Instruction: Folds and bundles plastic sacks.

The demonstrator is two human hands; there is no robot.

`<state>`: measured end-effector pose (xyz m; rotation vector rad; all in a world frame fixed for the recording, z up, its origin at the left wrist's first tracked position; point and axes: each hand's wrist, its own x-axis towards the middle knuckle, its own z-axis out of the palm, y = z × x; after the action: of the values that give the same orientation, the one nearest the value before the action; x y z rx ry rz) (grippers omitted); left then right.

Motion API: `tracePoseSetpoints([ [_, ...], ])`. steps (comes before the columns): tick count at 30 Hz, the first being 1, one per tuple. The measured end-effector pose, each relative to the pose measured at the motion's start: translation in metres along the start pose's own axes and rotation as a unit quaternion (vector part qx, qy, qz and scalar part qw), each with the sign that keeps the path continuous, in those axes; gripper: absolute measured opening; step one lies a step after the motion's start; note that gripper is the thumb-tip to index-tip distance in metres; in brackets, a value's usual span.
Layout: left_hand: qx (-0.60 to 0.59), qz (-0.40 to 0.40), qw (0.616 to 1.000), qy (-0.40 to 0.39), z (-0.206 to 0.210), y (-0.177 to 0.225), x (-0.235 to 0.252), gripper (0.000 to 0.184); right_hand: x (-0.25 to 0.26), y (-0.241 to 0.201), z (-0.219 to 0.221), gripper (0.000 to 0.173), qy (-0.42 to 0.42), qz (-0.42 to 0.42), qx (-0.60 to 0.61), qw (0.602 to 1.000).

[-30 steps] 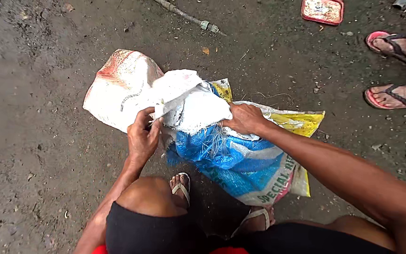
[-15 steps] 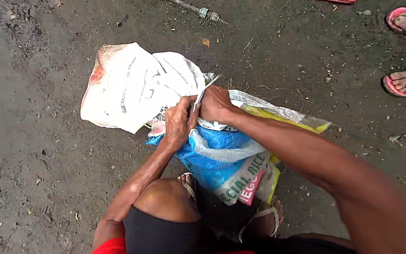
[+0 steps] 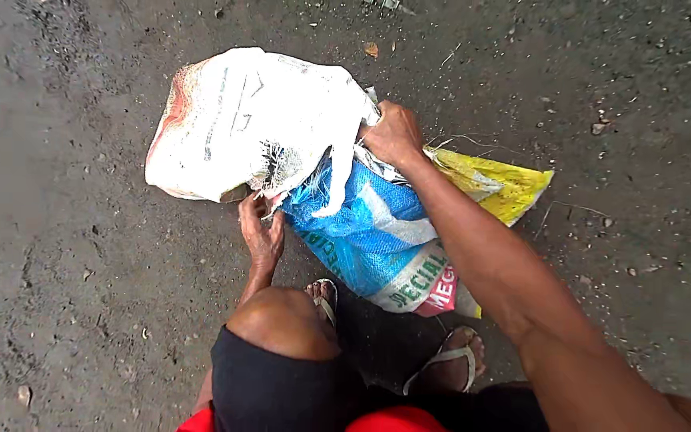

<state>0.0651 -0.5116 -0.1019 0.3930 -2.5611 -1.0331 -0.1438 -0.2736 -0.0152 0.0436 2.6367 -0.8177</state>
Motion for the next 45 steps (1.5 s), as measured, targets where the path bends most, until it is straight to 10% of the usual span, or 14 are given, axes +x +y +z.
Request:
tracePoseSetpoints([
  [6,-0.022,0.004,1.000,0.021,0.028,-0.002,0.009,0.026,-0.042,-0.001,0.021,0.094,0.082,-0.162,-0.028,0.983],
  [11,-0.164,-0.069,0.984,0.026,0.027,0.010,0.003,0.035,-0.114,-0.024,0.039,0.155,-0.041,-0.209,-0.188,0.959],
  [13,-0.145,-0.060,0.987,0.029,0.028,0.015,0.009,0.035,-0.124,-0.031,0.059,0.145,-0.030,-0.212,-0.249,0.945],
  [17,-0.036,-0.023,0.998,0.035,0.029,0.023,0.033,0.028,-0.092,-0.046,0.093,0.067,-0.003,-0.200,-0.339,0.919],
  [20,-0.039,0.008,0.999,-0.019,0.016,0.006,0.017,0.028,-0.049,-0.048,0.092,0.050,0.096,-0.208,-0.291,0.929],
  [28,-0.110,-0.012,0.984,-0.136,0.072,0.058,-0.029,0.033,0.024,-0.054,0.072,0.045,0.117,-0.057,-0.086,0.988],
  [37,-0.148,0.070,0.974,-0.160,0.092,0.038,-0.004,0.022,-0.049,-0.027,-0.024,0.060,0.030,-0.234,-0.178,0.955],
  [41,-0.092,-0.006,0.968,-0.232,0.079,0.029,-0.018,0.048,-0.110,-0.030,0.046,0.028,0.035,-0.481,-0.173,0.859],
  [45,-0.142,-0.036,0.984,-0.099,0.068,-0.002,-0.043,0.032,-0.067,0.018,0.083,0.044,-0.021,-0.460,-0.287,0.840],
])
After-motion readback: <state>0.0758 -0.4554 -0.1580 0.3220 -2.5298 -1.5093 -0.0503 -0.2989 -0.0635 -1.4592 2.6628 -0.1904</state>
